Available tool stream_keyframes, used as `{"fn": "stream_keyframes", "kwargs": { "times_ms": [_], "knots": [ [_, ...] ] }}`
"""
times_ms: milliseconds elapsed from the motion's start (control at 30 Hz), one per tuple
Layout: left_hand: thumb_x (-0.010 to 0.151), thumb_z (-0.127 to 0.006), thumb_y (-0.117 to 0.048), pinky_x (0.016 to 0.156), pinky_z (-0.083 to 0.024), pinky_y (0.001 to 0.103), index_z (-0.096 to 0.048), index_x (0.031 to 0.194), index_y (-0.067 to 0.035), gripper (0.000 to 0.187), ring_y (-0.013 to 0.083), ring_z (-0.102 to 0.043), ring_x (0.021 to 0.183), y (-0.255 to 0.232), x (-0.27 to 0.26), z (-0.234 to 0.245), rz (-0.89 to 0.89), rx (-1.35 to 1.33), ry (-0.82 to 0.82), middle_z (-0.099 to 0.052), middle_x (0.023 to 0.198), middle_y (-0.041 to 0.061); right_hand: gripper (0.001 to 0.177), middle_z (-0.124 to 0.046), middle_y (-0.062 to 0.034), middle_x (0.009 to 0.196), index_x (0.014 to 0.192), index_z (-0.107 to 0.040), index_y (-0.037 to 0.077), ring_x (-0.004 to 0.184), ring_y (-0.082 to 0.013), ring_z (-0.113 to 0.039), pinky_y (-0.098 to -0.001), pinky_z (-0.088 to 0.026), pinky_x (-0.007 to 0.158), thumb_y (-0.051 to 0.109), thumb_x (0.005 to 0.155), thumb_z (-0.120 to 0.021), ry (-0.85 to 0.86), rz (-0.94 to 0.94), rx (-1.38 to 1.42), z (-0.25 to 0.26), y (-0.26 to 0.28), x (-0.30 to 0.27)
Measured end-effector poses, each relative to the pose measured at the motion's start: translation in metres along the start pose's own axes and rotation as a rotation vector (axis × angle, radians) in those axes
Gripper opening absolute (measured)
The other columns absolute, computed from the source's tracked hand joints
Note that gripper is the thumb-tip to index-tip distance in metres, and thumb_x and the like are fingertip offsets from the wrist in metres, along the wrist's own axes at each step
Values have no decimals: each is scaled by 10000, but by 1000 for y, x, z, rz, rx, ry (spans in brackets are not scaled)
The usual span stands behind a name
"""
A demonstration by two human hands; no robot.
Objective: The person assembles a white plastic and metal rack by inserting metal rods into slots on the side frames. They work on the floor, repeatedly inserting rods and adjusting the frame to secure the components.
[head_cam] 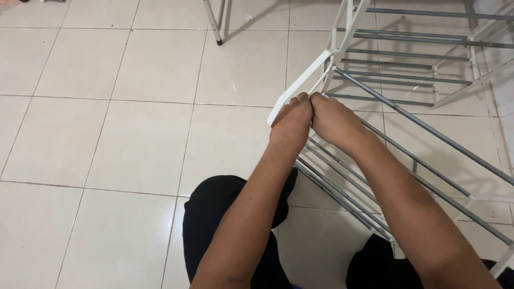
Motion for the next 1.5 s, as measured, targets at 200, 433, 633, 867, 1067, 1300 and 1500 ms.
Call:
{"fn": "stream_keyframes", "kwargs": {
  "times_ms": [200, 433, 633, 867, 1067, 1300, 1500],
  "knots": [
    [931, -572, 26, 806, -582, 448, -578, 1080, 12, 150, 360, -728, 930, 0, -1, -1, -31, 2, -19, -719, 1016, 198, 298, -700, -299, 1069, 1105, -647, -31, 1026, -453, -677, -494, -527, 882, 197, 1017, -476, 41, 29, 144, -11, -19, 18],
    [873, -621, 30, 805, -590, 429, -547, 1156, 33, 292, 350, -730, 945, 1, 2, -8, -48, 75, 0, -712, 1045, 211, 351, -721, -257, 1042, 1105, -713, -6, 996, -400, -696, -442, -524, 877, 247, 1013, -487, 55, 11, 223, -24, -36, 36],
    [854, -608, 6, 797, -584, 443, -482, 1312, 14, 475, 344, -734, 936, 2, 7, -7, 6, 29, -11, -719, 1034, 197, 335, -587, -61, 766, 1072, -697, 39, 611, -182, -463, -368, -369, 528, 281, 1048, -468, 264, -279, 560, -41, -61, 38],
    [946, -567, -38, 795, -585, 470, -520, 1131, -14, 192, 363, -725, 963, 5, 7, -5, 93, 0, 84, -721, 1038, 191, 394, -582, -44, 708, 895, -639, 23, 609, -181, -490, -346, -396, 564, 330, 1099, -500, 215, -145, 504, -38, -60, 46],
    [968, -562, -70, 790, -598, 446, -524, 1115, -11, 162, 352, -720, 1008, 5, 14, -20, 139, 21, 102, -708, 1067, 187, 138, -700, -170, 941, 1015, -619, 28, 835, -368, -695, -463, -564, 683, 139, 950, -570, -456, 154, -320, -25, -19, -14],
    [951, -559, -54, 775, -591, 464, -540, 1093, -15, 148, 367, -711, 993, 9, 12, -16, 112, 61, 75, -703, 1076, 191, 130, -708, -175, 861, 992, -622, 31, 766, -357, -707, -476, -573, 677, 134, 952, -553, -315, 157, -279, -19, -15, -6],
    [938, -554, -49, 808, -591, 467, -568, 1091, -31, 155, 358, -729, 983, 0, 4, -5, 30, 31, 41, -717, 1056, 180, 366, -566, -64, 741, 911, -672, -1, 583, -203, -422, -407, -346, 529, 285, 1061, -500, 242, -213, 582, -28, -60, 23]
  ]
}}
Point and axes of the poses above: each hand's wrist, its own x-axis towards the middle knuckle, its own z-axis out of the back of the hand, y = z × x, the point moved 7 cm from there along x, towards the middle knuckle
